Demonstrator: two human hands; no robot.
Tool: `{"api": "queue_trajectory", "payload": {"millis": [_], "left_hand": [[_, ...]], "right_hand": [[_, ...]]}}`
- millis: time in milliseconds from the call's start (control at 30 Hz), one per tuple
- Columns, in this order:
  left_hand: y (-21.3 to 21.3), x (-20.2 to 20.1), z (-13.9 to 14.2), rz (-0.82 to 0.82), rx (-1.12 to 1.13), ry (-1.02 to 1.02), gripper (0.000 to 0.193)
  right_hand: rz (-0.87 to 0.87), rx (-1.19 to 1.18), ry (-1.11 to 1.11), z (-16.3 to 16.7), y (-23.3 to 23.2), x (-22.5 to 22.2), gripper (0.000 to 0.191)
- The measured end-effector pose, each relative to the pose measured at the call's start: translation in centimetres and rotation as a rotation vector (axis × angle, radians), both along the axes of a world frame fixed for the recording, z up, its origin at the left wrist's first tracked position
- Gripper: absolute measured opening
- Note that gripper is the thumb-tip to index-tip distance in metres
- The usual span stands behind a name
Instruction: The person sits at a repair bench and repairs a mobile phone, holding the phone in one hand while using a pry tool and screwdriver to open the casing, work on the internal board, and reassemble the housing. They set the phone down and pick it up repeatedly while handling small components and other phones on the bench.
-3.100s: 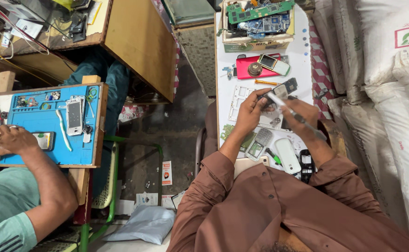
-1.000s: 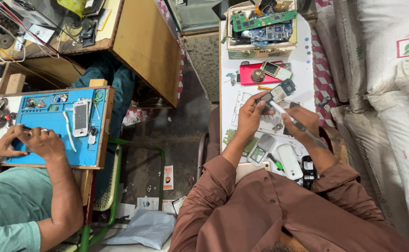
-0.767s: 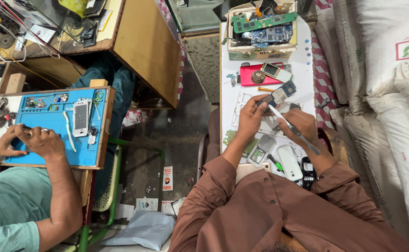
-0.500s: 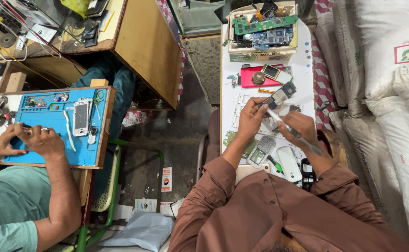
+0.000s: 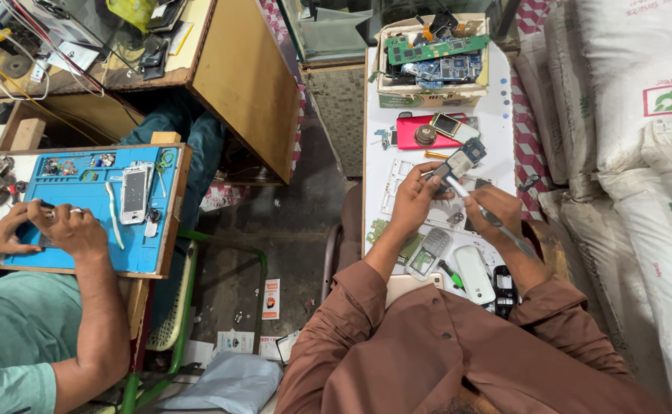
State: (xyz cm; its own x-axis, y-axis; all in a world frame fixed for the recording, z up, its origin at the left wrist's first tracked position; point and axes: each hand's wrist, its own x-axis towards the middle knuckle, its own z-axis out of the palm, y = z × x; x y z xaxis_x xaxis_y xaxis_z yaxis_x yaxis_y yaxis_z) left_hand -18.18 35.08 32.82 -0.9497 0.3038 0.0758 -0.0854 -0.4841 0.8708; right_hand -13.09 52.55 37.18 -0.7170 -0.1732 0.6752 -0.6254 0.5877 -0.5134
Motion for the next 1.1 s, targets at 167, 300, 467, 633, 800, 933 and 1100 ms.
{"api": "queue_trajectory", "payload": {"millis": [167, 300, 467, 633, 800, 933, 1100], "left_hand": [[0.25, -0.19, -0.3, 0.023, -0.07, 0.05, 0.033], [0.32, -0.29, -0.31, 0.032, -0.033, 0.034, 0.033], [0.21, -0.22, -0.13, 0.011, -0.045, 0.04, 0.033], [0.35, -0.23, -0.15, 0.036, -0.067, 0.031, 0.034], [0.27, -0.27, -0.22, 0.035, -0.081, 0.046, 0.033], [0.2, -0.24, -0.14, 0.033, -0.101, 0.02, 0.032], [0.33, -0.2, -0.29, 0.051, -0.088, 0.025, 0.031]], "right_hand": [[0.045, 0.04, -0.031, 0.11, -0.1, -0.04, 0.016], [0.005, -0.016, -0.036, 0.49, -0.13, 0.18, 0.016], [-0.003, -0.066, -0.046, 0.53, -0.08, 0.12, 0.018], [0.031, 0.001, -0.035, 0.31, -0.04, -0.03, 0.02], [-0.017, -0.049, -0.049, 0.57, -0.03, 0.07, 0.021], [0.061, 0.028, -0.016, 0.73, -0.16, 0.05, 0.02], [-0.016, -0.038, -0.053, 0.68, -0.05, 0.0, 0.021]]}}
